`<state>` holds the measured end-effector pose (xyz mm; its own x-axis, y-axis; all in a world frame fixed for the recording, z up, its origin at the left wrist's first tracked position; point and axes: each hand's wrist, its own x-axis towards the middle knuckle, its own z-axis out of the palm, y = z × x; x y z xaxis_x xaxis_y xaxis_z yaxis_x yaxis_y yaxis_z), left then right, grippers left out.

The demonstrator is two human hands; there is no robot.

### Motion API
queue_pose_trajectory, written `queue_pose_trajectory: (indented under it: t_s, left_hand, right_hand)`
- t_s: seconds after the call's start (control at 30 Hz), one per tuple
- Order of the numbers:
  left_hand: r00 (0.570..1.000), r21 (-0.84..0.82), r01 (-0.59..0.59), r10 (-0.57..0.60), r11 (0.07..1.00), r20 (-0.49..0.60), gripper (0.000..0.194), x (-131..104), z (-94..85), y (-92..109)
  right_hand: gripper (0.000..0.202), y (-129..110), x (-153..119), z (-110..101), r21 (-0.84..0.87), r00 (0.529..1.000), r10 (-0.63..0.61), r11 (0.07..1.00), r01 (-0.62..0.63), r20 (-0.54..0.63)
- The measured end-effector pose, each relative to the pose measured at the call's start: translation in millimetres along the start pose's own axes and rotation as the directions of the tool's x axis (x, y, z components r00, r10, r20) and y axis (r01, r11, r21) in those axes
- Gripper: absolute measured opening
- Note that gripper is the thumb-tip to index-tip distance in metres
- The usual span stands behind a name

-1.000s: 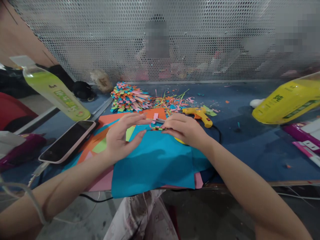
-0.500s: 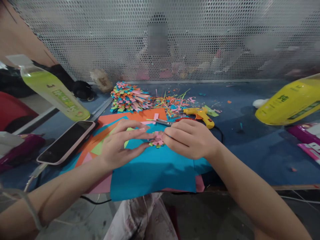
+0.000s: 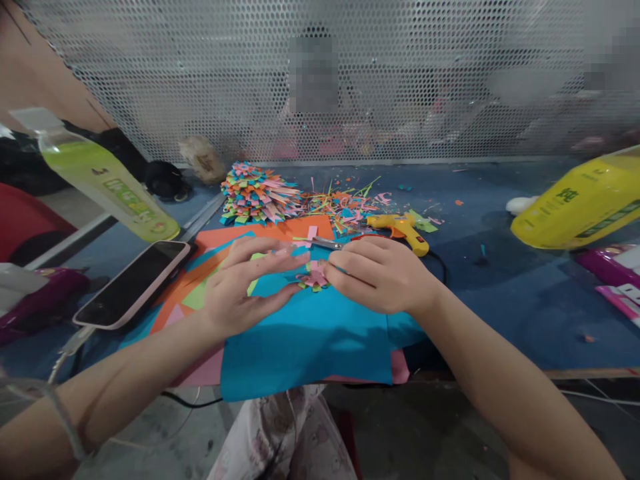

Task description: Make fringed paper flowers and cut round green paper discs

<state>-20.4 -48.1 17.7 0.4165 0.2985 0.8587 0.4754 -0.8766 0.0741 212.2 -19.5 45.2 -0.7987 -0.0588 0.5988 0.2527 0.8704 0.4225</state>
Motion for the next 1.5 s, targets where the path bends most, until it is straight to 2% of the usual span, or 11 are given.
queue_pose_trajectory:
  t_s: [0.17,0.57,0.73,0.9,1.03,1.13,1.2,1.27,1.33,1.5]
  left_hand:
    - [0.999,-0.012,0.053,-0.053,0.999,-0.003,0.055,-1,-0.3,-1]
    - [0.999,-0.058,0.053,-0.052,0.997,0.017,0.048,-2,1.4,0]
    - [0.995,-0.045,0.1,-0.1,0.994,-0.009,0.056,-3,2.7,-2]
    - [0.991,-0.116,0.129,-0.126,0.985,0.037,0.064,-2,3.9,-3]
    - [0.983,-0.219,0.18,-0.167,0.959,0.078,0.064,-2,4.2,-1]
    - [0.938,-0.361,0.34,-0.339,0.869,0.068,0.055,-3,5.7,-3]
    - [0.869,-0.471,0.47,-0.483,0.746,0.103,0.047,-3,7.4,-6]
    - [0.797,-0.556,0.562,-0.58,0.613,0.166,0.043,-3,9.1,-9]
    - [0.749,-0.607,0.605,-0.626,0.516,0.215,0.041,-3,10.4,-10]
    - [0.702,-0.667,0.633,-0.656,0.393,0.279,0.039,-2,10.9,-7]
  right_hand:
    - [0.016,1,-3,5,-0.025,0.999,0.043,0.999,-0.043,0.001]
    - [0.013,1,-3,7,-0.029,0.999,0.045,0.999,-0.045,0.011]
    - [0.013,2,-4,7,-0.003,0.998,0.063,0.998,-0.063,0.024]
    - [0.016,2,-4,8,0.097,0.988,0.127,0.986,-0.135,0.089]
    - [0.01,0,-5,14,0.27,0.965,0.251,0.926,-0.263,0.081]
    - [0.004,-1,-5,20,0.397,0.933,0.344,0.846,-0.357,0.104]
    - [0.008,-1,-5,23,0.447,0.912,0.387,0.797,-0.406,0.138]
    - [0.014,-1,-5,26,0.479,0.891,0.421,0.755,-0.447,0.169]
    - [0.015,-1,-6,28,0.504,0.872,0.447,0.716,-0.483,0.2]
    - [0.013,0,-8,30,0.547,0.847,0.484,0.659,-0.517,0.219]
